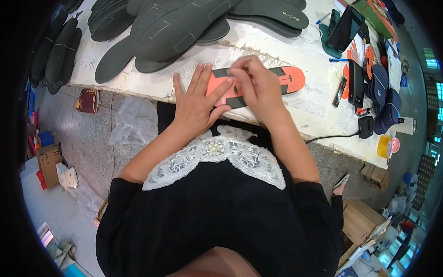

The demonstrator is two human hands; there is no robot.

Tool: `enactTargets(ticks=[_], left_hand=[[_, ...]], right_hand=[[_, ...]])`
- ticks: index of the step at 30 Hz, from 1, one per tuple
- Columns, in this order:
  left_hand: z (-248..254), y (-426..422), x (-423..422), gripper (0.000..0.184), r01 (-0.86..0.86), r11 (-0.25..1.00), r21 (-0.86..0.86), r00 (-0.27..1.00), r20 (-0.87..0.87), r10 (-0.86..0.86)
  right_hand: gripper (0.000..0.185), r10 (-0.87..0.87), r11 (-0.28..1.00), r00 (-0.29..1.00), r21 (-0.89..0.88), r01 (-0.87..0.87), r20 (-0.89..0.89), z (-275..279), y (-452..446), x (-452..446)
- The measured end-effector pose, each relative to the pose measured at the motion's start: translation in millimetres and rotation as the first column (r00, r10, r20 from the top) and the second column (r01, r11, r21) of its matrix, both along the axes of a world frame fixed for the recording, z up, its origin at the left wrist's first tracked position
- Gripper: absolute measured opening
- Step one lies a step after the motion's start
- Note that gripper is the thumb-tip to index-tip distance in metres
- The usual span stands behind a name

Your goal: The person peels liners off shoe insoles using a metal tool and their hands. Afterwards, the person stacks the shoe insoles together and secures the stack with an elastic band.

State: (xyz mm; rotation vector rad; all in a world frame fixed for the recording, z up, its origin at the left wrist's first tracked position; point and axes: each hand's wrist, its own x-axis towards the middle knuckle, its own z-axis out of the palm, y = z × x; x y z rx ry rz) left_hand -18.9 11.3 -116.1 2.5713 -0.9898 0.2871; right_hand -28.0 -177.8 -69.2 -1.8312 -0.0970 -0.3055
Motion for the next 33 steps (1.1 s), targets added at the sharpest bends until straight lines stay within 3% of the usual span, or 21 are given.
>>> enactTargets(ticks=[1, 5, 6, 10, 16, 20, 22, 25, 28, 30, 33], left_hand=[[0, 2, -1, 0.060, -0.002, 1.000, 0.002, 1.000, -0.009, 0.002], [-7, 0, 2, 0.063, 0.004, 1.000, 0.019, 1.000, 0.024, -0.004], [-7, 0, 2, 0.063, 0.003, 1.000, 0.018, 1.000, 0.023, -0.004], [-8, 0, 3, 0.063, 0.009, 1.000, 0.012, 1.000, 0.025, -0.009], [-6, 0, 2, 0.064, 0.002, 1.000, 0.020, 0.999, 0.034, -0.003], [1, 3, 3, 0.067, 0.029, 0.999, 0.042, 0.999, 0.022, -0.030], [16, 9, 7, 0.065, 0.020, 1.000, 0.017, 0.996, 0.090, -0.021], [40, 17, 18, 0.060, 0.050, 0.997, -0.067, 0.977, 0.212, -0.035], [65, 38, 77, 0.060, -0.127, 0.980, -0.152, 0.859, 0.478, 0.186], [84, 52, 110, 0.062, -0.410, 0.910, -0.069, 0.796, 0.460, 0.394], [93, 56, 127, 0.063, -0.451, 0.870, -0.200, 0.770, 0.405, 0.493]], right_hand=[[0.005, 0.002, 1.000, 1.000, 0.002, -0.002, -0.009, 0, 1, -7], [0.005, 0.152, 0.922, 0.988, -0.356, -0.151, -0.026, -3, 0, -37], [0.005, 0.152, 0.922, 0.988, -0.357, -0.152, -0.027, -5, -1, -38], [0.007, 0.052, 0.987, 0.992, -0.148, -0.069, -0.115, -13, -3, -43], [0.008, -0.046, 0.984, 0.993, -0.174, 0.026, -0.112, -7, -28, -55], [0.007, -0.100, 0.970, 0.995, -0.222, 0.101, 0.013, -4, -35, -55], [0.006, -0.216, 0.976, 0.976, -0.013, 0.216, -0.030, 3, -53, -51], [0.007, -0.301, 0.951, 0.952, 0.085, 0.296, 0.055, 18, -84, -43], [0.009, -0.292, 0.955, 0.953, -0.022, 0.294, 0.080, 26, -94, -29], [0.012, -0.278, 0.950, 0.958, -0.127, 0.286, 0.077, 29, -98, -21], [0.013, -0.253, 0.938, 0.959, -0.212, 0.275, 0.124, 30, -103, -5]])
